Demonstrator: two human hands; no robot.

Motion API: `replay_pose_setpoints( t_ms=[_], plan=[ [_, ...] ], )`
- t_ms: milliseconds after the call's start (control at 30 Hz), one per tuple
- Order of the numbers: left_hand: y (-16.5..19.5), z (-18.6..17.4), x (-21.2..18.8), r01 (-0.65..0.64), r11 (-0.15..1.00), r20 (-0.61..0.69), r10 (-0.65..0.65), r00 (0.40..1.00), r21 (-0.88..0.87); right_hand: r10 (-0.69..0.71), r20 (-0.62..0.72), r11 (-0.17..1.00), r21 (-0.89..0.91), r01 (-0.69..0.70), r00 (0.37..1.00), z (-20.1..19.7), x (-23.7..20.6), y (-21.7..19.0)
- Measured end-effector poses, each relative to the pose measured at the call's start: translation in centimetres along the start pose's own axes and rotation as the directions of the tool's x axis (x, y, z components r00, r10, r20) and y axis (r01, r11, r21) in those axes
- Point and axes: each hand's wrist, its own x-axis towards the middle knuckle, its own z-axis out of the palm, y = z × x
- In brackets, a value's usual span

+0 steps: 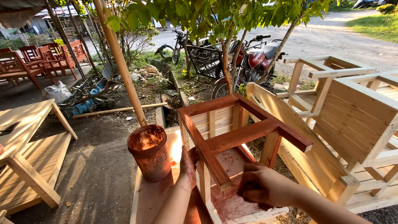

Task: The person applies reddish-brown stain to a wooden chair frame using a cloth. They repeatedly dip the cloth into a container and wipe the stain onto the chair's frame and slats, covering multiple sections of the furniture.

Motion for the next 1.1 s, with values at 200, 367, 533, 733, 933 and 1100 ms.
replay_pose_setpoints(
  t_ms=[200, 367, 533, 733, 933, 1100],
  plan=[
    [-1.3, -0.4, 0.2, -0.009, 0.999, 0.054, 0.011, 0.998, -0.032, 0.477, -0.102, 0.736, 0.590, -0.333, 0.873, 3.0, 0.3, 6.5],
    [-1.7, -1.6, 0.4, -0.014, 0.989, 0.133, -0.005, 0.991, 0.145, 0.654, -0.036, 0.358, 0.894, -0.268, 0.755, 7.6, 3.6, 8.9],
    [-2.2, -1.9, 1.8, 0.015, 0.877, 0.243, -0.150, 0.958, 0.480, 0.682, -0.251, 0.406, 0.911, -0.071, 0.687, 11.7, 9.1, 12.2],
    [-5.9, -4.0, 2.6, -0.177, 0.828, 0.467, -0.112, 0.877, 0.532, 0.575, -0.243, 0.031, 0.961, 0.275, 0.782, 16.5, 13.4, 13.8],
    [-8.5, -5.0, 3.6, -0.084, 0.932, 0.528, -0.124, 0.840, 0.352, 0.645, -0.410, 0.482, 0.873, 0.074, 0.645, 17.4, 13.2, 12.4],
    [-8.9, -2.2, 3.9, 0.187, 0.969, 0.498, -0.243, 0.832, 0.160, 0.369, -0.686, 0.893, 0.450, -0.033, 0.628, 17.3, 12.8, 12.1]
  ],
)
